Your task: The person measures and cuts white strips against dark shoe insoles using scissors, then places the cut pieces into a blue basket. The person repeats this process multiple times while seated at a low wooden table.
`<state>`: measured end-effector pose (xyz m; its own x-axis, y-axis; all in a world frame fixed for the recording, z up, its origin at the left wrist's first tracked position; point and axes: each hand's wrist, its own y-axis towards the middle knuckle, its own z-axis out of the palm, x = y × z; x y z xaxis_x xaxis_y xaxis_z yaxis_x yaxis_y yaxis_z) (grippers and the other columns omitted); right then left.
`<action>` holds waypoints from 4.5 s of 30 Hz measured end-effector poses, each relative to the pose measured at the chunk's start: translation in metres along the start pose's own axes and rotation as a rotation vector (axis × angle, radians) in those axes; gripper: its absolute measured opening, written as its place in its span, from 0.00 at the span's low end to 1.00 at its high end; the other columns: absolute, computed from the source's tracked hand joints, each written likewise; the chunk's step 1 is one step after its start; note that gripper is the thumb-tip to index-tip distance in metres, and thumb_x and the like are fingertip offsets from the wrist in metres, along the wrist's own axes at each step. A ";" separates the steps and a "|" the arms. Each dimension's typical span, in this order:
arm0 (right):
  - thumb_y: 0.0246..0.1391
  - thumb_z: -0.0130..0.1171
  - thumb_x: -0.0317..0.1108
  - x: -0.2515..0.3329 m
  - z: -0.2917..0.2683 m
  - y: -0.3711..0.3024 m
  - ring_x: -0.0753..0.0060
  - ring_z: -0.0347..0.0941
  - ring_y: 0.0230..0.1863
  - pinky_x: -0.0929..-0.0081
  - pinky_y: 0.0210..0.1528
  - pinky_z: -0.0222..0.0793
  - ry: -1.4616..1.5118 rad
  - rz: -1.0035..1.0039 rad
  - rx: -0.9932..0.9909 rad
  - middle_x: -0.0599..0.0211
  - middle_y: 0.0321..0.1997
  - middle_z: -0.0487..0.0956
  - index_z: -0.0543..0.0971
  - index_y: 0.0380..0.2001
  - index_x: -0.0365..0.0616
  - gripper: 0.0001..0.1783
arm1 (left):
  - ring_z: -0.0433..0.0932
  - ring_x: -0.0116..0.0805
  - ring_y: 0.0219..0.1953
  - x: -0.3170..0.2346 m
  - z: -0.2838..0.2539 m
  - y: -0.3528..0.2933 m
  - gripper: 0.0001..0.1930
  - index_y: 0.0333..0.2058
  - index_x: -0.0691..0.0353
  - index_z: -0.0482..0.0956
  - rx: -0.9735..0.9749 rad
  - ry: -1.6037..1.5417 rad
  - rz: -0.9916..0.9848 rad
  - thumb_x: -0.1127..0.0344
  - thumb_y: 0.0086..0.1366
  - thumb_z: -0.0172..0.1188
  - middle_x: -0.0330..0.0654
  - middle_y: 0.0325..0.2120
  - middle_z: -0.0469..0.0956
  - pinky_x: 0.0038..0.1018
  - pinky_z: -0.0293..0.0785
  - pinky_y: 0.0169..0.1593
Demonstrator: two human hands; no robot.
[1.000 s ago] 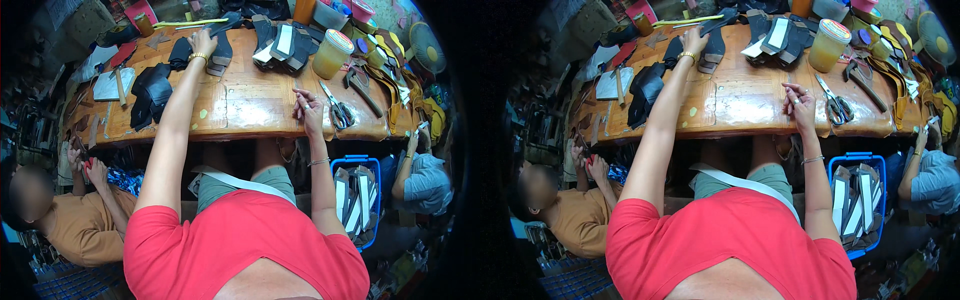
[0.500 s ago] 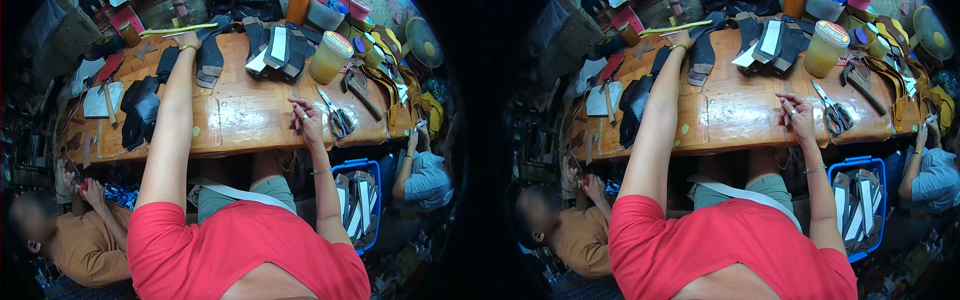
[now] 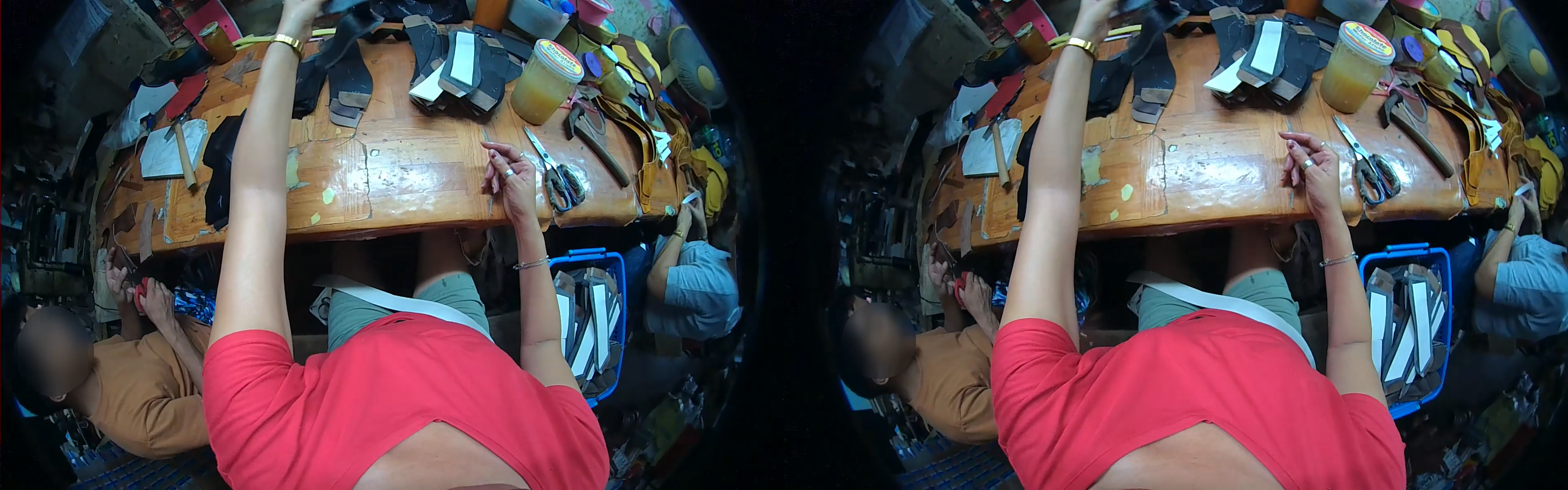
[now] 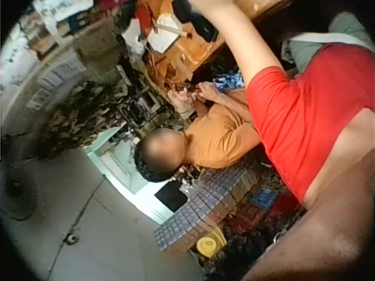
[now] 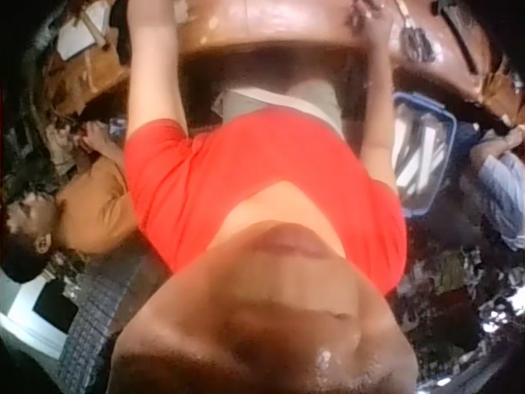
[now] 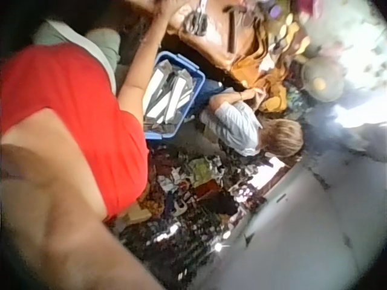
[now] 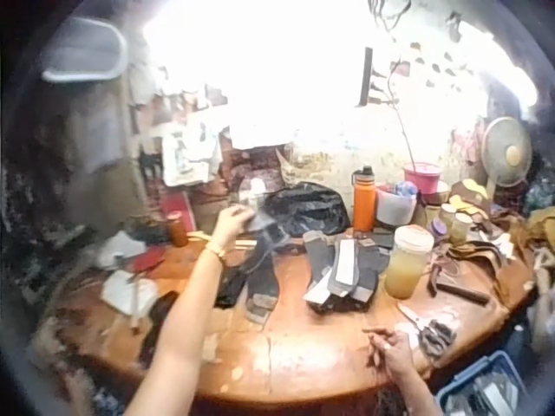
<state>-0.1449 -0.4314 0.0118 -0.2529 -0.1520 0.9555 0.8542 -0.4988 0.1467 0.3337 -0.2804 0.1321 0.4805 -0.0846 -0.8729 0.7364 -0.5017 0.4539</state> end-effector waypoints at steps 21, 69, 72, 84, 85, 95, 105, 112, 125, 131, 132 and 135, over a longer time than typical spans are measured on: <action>0.53 0.56 0.67 0.046 0.027 -0.018 0.49 0.69 0.62 0.59 0.57 0.73 0.599 -0.045 0.279 0.42 0.62 0.69 0.48 0.71 0.47 0.54 | 0.82 0.22 0.29 -0.217 0.044 -0.272 0.16 0.50 0.61 0.78 0.616 -0.221 -0.029 0.64 0.65 0.63 0.36 0.32 0.81 0.19 0.81 0.26; 0.60 0.60 0.29 -0.020 -0.013 -0.014 0.83 0.77 0.33 0.84 0.35 0.72 -0.441 -0.421 -0.257 0.68 0.32 0.81 0.76 0.52 0.35 0.17 | 0.55 0.43 0.69 0.100 0.225 -0.548 0.49 0.70 0.57 0.51 0.317 -1.043 -1.564 0.24 0.62 0.36 0.44 0.70 0.53 0.42 0.56 0.67; 0.60 0.61 0.30 -0.018 -0.009 -0.013 0.83 0.77 0.33 0.84 0.35 0.72 -0.400 -0.410 -0.256 0.68 0.31 0.81 0.76 0.52 0.35 0.18 | 0.58 0.43 0.68 0.116 0.226 -0.529 0.50 0.70 0.57 0.51 0.267 -1.130 -1.506 0.22 0.62 0.35 0.44 0.69 0.55 0.41 0.58 0.66; 0.61 0.59 0.29 -0.018 -0.012 -0.014 0.79 0.78 0.34 0.82 0.39 0.74 -0.433 -0.387 -0.263 0.66 0.33 0.80 0.75 0.53 0.34 0.18 | 0.61 0.47 0.66 0.059 0.188 -0.554 0.56 0.69 0.60 0.52 0.889 -0.470 -1.449 0.17 0.57 0.31 0.53 0.67 0.57 0.41 0.57 0.67; 0.62 0.58 0.28 -0.018 -0.011 -0.014 0.78 0.78 0.36 0.80 0.41 0.76 -0.446 -0.374 -0.256 0.65 0.34 0.79 0.74 0.53 0.33 0.18 | 0.61 0.48 0.66 0.056 0.183 -0.554 0.57 0.68 0.62 0.53 0.961 -0.425 -1.479 0.17 0.56 0.31 0.54 0.67 0.57 0.40 0.57 0.67; 0.45 0.75 0.34 -0.018 -0.003 -0.012 0.74 0.78 0.38 0.76 0.43 0.76 -0.600 -0.362 -0.165 0.63 0.38 0.82 0.76 0.55 0.43 0.32 | 0.66 0.54 0.62 0.048 0.169 -0.520 0.54 0.62 0.77 0.59 0.697 -0.332 -1.357 0.23 0.62 0.39 0.65 0.61 0.63 0.44 0.62 0.64; 0.38 0.76 0.45 -0.007 0.006 -0.013 0.57 0.77 0.44 0.64 0.49 0.71 -1.066 -0.492 -0.045 0.57 0.41 0.81 0.75 0.56 0.45 0.39 | 0.74 0.52 0.55 0.035 0.018 -0.563 0.34 0.52 0.66 0.78 0.655 0.623 -0.740 0.41 0.58 0.63 0.56 0.51 0.77 0.38 0.68 0.58; 0.53 0.67 0.42 -0.006 0.010 -0.015 0.61 0.77 0.45 0.65 0.51 0.69 -0.985 -0.626 -0.171 0.57 0.43 0.81 0.76 0.55 0.42 0.28 | 0.72 0.52 0.59 0.089 -0.047 -0.626 0.47 0.55 0.75 0.72 0.464 0.415 -0.959 0.34 0.51 0.64 0.64 0.54 0.73 0.34 0.67 0.61; 0.57 0.62 0.25 0.002 0.040 -0.070 0.77 0.75 0.45 0.79 0.47 0.68 -0.515 -0.486 -0.102 0.65 0.43 0.82 0.76 0.55 0.42 0.21 | 0.80 0.43 0.44 0.076 -0.026 -0.634 0.38 0.62 0.68 0.55 -0.542 -0.450 -1.075 0.78 0.55 0.65 0.52 0.43 0.77 0.42 0.77 0.47; 0.56 0.60 0.22 0.000 0.056 -0.098 0.82 0.77 0.36 0.82 0.41 0.71 -0.444 -0.297 0.096 0.69 0.34 0.82 0.77 0.54 0.42 0.21 | 0.79 0.32 0.39 -0.034 0.025 -0.570 0.20 0.49 0.63 0.71 -0.612 -0.757 -0.728 0.77 0.58 0.64 0.39 0.36 0.79 0.30 0.77 0.45; 0.56 0.61 0.22 0.007 0.065 -0.103 0.82 0.77 0.36 0.83 0.43 0.72 -0.415 -0.272 0.158 0.69 0.35 0.83 0.77 0.54 0.42 0.21 | 0.78 0.29 0.38 -0.056 0.033 -0.560 0.16 0.44 0.62 0.72 -0.570 -0.668 -0.721 0.78 0.58 0.63 0.39 0.35 0.78 0.27 0.77 0.43; 0.55 0.63 0.24 0.014 0.082 -0.110 0.83 0.78 0.40 0.82 0.45 0.73 -0.456 -0.257 0.289 0.67 0.37 0.84 0.76 0.54 0.42 0.22 | 0.77 0.23 0.33 -0.098 0.060 -0.543 0.14 0.39 0.62 0.72 -0.432 -0.425 -0.330 0.83 0.56 0.64 0.37 0.34 0.77 0.20 0.74 0.40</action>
<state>-0.2047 -0.3088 0.0297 -0.3014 0.3566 0.8843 0.8968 -0.2091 0.3900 -0.1421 -0.0516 -0.0391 0.0347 -0.3607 -0.9320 0.9783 -0.1784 0.1055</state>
